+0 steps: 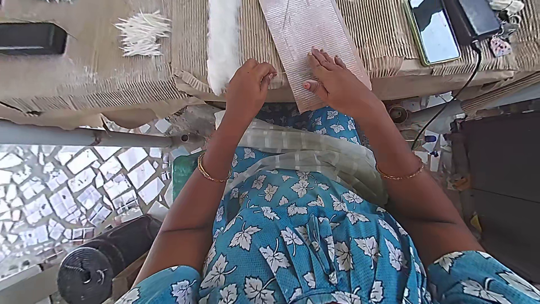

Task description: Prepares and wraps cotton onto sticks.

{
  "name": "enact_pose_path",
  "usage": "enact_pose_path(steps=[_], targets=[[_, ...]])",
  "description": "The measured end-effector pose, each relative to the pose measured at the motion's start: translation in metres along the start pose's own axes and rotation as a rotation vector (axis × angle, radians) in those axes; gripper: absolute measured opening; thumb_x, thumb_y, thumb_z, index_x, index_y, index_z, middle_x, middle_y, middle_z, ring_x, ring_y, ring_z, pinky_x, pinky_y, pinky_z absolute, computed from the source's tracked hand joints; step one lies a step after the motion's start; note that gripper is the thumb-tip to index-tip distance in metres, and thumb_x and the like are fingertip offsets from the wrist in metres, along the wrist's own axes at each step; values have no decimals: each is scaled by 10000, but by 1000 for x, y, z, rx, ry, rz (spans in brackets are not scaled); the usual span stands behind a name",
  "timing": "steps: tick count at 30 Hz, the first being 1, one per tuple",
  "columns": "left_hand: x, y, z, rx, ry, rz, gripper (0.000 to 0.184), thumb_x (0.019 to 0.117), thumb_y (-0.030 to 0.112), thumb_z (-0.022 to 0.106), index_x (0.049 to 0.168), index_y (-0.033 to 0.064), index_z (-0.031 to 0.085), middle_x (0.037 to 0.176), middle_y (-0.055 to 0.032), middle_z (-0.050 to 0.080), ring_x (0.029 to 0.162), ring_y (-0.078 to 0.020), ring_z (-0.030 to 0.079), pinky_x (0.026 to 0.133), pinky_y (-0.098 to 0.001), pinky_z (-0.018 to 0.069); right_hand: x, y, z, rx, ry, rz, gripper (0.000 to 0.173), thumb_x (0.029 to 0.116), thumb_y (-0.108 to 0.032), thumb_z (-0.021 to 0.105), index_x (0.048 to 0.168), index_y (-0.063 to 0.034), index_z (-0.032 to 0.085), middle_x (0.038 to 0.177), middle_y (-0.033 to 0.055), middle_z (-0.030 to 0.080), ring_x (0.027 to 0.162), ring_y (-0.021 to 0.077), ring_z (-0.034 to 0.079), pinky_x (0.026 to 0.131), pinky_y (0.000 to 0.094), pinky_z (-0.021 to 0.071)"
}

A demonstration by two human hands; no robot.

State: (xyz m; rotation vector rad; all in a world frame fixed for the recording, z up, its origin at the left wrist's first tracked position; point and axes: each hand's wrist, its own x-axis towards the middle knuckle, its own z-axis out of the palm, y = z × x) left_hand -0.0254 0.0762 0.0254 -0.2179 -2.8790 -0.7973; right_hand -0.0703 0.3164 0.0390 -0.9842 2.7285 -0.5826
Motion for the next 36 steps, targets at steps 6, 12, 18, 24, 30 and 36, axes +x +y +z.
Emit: enact_pose_path(steps=[6,12,18,24,30,36], targets=[[-6,8,-3,55,-60,-4,283,1090,196,487,1217,70,706,1083,-193,666,1023,-365,665,878,-535,523,-2,-4,16,-160,-13,10,916,1028,-683,266,1602,31,259,1679,210,239,1574,355,186,1261,579,92],[-26,18,-6,16,-191,0,287,1092,219,503,1191,33,697,1070,-196,701,980,-383,692,837,-593,524,-32,-10,8,-194,-65,-51,850,1049,-627,300,1608,11,266,1681,186,253,1567,349,214,1258,585,97],[-41,29,-10,-90,-313,-58,277,1104,254,492,1102,63,693,889,-144,681,820,-329,664,730,-561,513,-65,-11,-5,-145,-95,-112,774,1066,-590,280,1570,-14,388,1646,159,353,1543,347,289,1243,626,122],[-29,35,-19,-4,-164,-114,303,1111,249,466,1163,44,684,1006,-190,702,924,-390,693,761,-606,522,-53,16,-47,9,48,-87,762,1072,-584,200,1603,-56,339,1672,106,311,1572,278,221,1259,592,102],[3,30,-7,158,-78,-119,298,1104,211,468,1158,16,686,1101,-225,677,989,-436,692,768,-608,538,27,34,-43,-28,-47,-55,804,1066,-596,177,1619,-17,256,1693,152,233,1584,310,163,1261,605,41],[1,30,0,161,-45,-111,260,1086,189,507,1137,13,692,1082,-226,671,942,-426,696,738,-582,547,49,27,-11,-203,-115,-61,892,1046,-653,237,1619,29,191,1700,197,175,1586,335,138,1263,586,46]])
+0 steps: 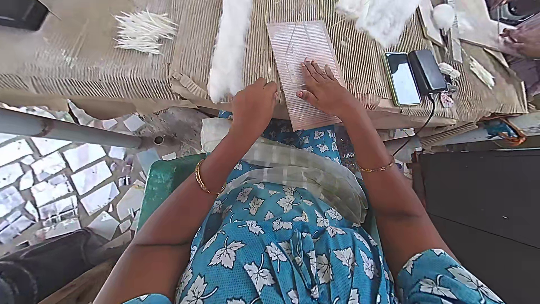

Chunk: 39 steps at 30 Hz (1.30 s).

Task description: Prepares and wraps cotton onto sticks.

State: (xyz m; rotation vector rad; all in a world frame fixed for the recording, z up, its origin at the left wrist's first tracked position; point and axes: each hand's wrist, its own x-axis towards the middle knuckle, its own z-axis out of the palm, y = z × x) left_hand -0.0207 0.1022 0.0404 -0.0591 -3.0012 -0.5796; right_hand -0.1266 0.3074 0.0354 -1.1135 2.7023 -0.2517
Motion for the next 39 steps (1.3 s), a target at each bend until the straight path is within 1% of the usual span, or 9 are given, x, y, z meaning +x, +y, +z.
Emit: enact_pose_path(steps=[6,12,15,18,21,25,28,34,39], targets=[[-19,5,-2,-140,-148,-36,263,1098,207,497,1171,31,679,1067,-197,693,977,-395,692,790,-595,533,-41,-11,1,-35,-60,3,910,1035,-671,240,1625,18,179,1705,189,162,1590,319,125,1265,580,22],[-37,-2,6,-371,-318,-35,300,1120,271,449,1133,64,665,896,-127,696,840,-306,696,780,-552,549,-92,-24,4,-36,-67,0,884,1039,-659,262,1622,5,222,1699,174,205,1582,321,171,1262,590,63],[-41,-4,5,-402,-254,-41,295,1121,265,444,1098,65,659,838,-113,661,786,-294,657,720,-528,518,-104,-15,-6,97,-57,-18,838,1052,-627,203,1613,-7,274,1695,143,238,1584,301,167,1260,600,31],[-35,1,-2,-270,-129,-61,316,1122,253,428,1123,24,647,944,-202,676,881,-411,685,716,-615,516,-89,-2,-29,124,26,3,875,1041,-652,166,1622,0,220,1699,175,196,1588,308,143,1261,602,45],[-19,3,-1,-128,-12,-64,324,1120,253,421,1143,22,647,992,-224,686,914,-445,701,697,-614,524,-53,1,-50,152,48,26,822,1061,-588,172,1628,6,169,1711,171,140,1595,289,103,1269,570,19],[-4,10,-3,-55,-44,-98,322,1118,236,422,1141,9,649,1010,-237,686,951,-445,701,725,-608,528,-2,-1,-33,70,-26,23,838,1060,-618,188,1631,-5,185,1713,154,155,1596,301,96,1260,601,-7],[-2,11,-3,-45,-71,-109,323,1120,242,417,1129,8,640,1000,-238,682,953,-446,698,723,-604,523,12,-3,-6,5,-24,1,878,1044,-658,214,1634,-9,176,1717,147,145,1595,297,105,1254,613,-2],[-10,10,-4,-84,-141,-115,271,1113,213,445,1180,30,634,1035,-230,683,967,-440,695,743,-604,527,-25,-10,-2,-49,-64,26,914,1022,-697,223,1637,-23,179,1716,138,161,1594,283,122,1254,616,6],[-26,14,6,-156,-112,-37,334,1118,284,451,1143,5,633,953,-226,671,912,-429,690,725,-580,524,-68,-16,0,-103,-71,40,931,1010,-715,228,1625,-17,233,1702,143,213,1582,300,177,1250,625,27]])
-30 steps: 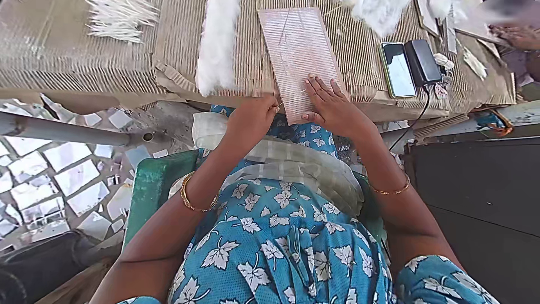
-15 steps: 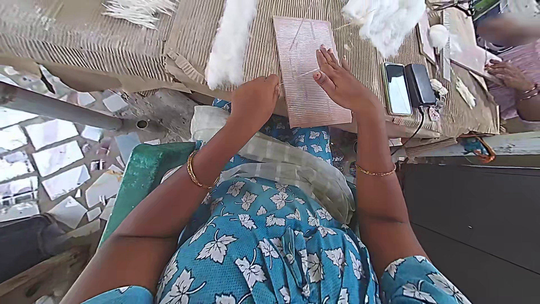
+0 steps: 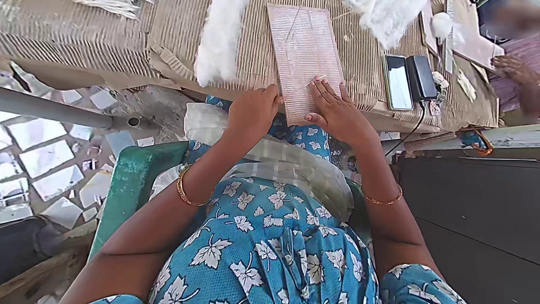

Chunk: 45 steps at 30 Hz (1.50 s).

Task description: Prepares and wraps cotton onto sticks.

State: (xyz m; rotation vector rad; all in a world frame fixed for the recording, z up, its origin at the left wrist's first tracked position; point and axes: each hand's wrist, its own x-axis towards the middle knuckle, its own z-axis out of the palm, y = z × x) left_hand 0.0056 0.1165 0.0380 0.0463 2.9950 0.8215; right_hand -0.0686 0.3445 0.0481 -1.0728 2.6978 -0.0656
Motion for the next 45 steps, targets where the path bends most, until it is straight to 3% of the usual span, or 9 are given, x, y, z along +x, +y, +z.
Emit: enact_pose_path(steps=[5,14,21,24,27,32,37,45], targets=[[-2,-3,8,51,42,55,257,1109,178,463,1101,-12,636,977,-235,682,936,-432,696,770,-554,536,-9,4,-8,47,61,-43,930,1011,-711,195,1609,-5,282,1679,163,272,1573,343,194,1235,660,36],[26,-5,-19,152,46,9,248,1094,155,483,1126,-14,662,1060,-260,682,1043,-462,671,825,-602,501,67,-5,-6,46,24,-43,944,1012,-707,262,1634,-3,164,1721,150,120,1595,305,98,1255,606,21],[17,-4,-12,91,-26,-22,261,1097,196,499,1237,15,624,1105,-257,684,1066,-468,670,862,-612,510,20,-14,-2,30,-41,-40,948,999,-733,224,1640,-36,186,1717,124,165,1591,296,135,1247,624,19],[9,-3,-6,79,-6,38,223,1087,168,518,1180,24,662,1047,-230,696,1011,-438,689,821,-586,523,-9,-24,-5,65,-31,-29,873,1028,-675,266,1634,-48,232,1708,112,212,1584,297,171,1247,622,46],[3,-2,-5,81,-5,76,228,1086,141,509,1149,16,688,1048,-228,699,996,-441,694,789,-596,528,-27,-20,-13,154,-21,-36,853,1037,-658,231,1627,-41,257,1701,116,234,1582,302,177,1245,629,45],[11,3,-10,128,1,21,251,1098,157,481,1175,15,674,1108,-245,692,1064,-461,673,846,-620,505,6,11,-24,154,39,39,923,1012,-710,180,1645,-37,150,1718,143,142,1596,296,90,1249,623,24],[24,7,-13,172,12,-4,229,1088,132,483,1129,-2,665,1059,-248,689,1000,-458,684,803,-613,505,55,22,-9,91,19,58,955,1011,-719,208,1638,-3,128,1719,168,107,1596,318,83,1243,638,-14],[14,4,-6,141,25,20,232,1089,166,506,1161,-4,647,1017,-262,690,982,-474,688,797,-617,511,14,4,0,8,-12,69,1025,963,-788,213,1644,-27,130,1720,148,126,1596,307,92,1224,669,-37]])
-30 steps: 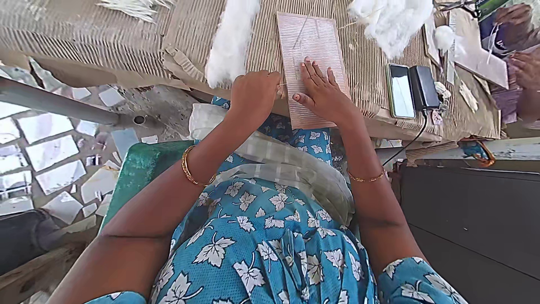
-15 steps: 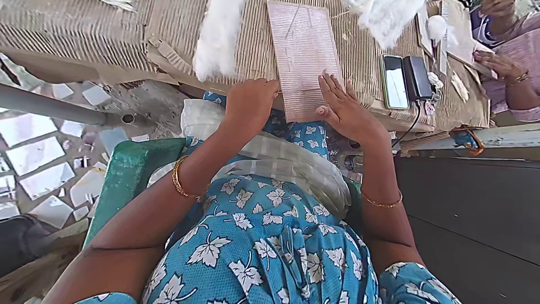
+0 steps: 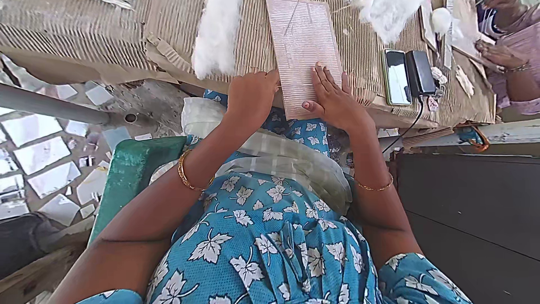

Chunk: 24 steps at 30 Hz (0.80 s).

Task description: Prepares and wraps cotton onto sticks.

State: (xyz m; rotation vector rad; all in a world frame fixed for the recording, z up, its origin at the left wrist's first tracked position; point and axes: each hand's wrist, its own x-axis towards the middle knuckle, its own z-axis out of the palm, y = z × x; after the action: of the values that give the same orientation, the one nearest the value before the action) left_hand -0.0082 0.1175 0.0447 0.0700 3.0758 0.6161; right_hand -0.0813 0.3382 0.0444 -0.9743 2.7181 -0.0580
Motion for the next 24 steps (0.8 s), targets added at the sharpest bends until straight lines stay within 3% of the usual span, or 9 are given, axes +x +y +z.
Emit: enact_pose_path(steps=[7,11,17,24], targets=[[-11,-1,-4,-10,-23,38,258,1089,175,512,1154,32,717,1091,-218,719,1047,-430,691,847,-597,512,-51,-13,-6,25,-17,-19,938,999,-726,231,1644,-46,175,1720,116,160,1592,344,91,1204,701,-44],[0,-3,-5,-1,10,12,274,1092,168,498,1149,21,722,1119,-229,718,1068,-445,686,864,-623,501,-17,-8,-22,33,34,-47,1037,949,-800,182,1648,-37,122,1725,132,114,1596,329,56,1190,722,-48],[16,-2,-12,7,-20,-45,266,1092,186,498,1150,16,694,1100,-239,705,1059,-444,677,861,-625,481,52,-12,-21,50,-42,-22,975,993,-744,254,1647,-34,115,1728,132,86,1601,290,49,1224,663,-60],[-9,-30,-17,-152,-36,-81,247,1089,201,530,1206,51,687,1105,-224,709,1050,-443,680,867,-654,496,26,-9,-5,66,-26,-47,965,995,-732,277,1648,-38,123,1728,129,92,1600,283,59,1231,657,-38]])
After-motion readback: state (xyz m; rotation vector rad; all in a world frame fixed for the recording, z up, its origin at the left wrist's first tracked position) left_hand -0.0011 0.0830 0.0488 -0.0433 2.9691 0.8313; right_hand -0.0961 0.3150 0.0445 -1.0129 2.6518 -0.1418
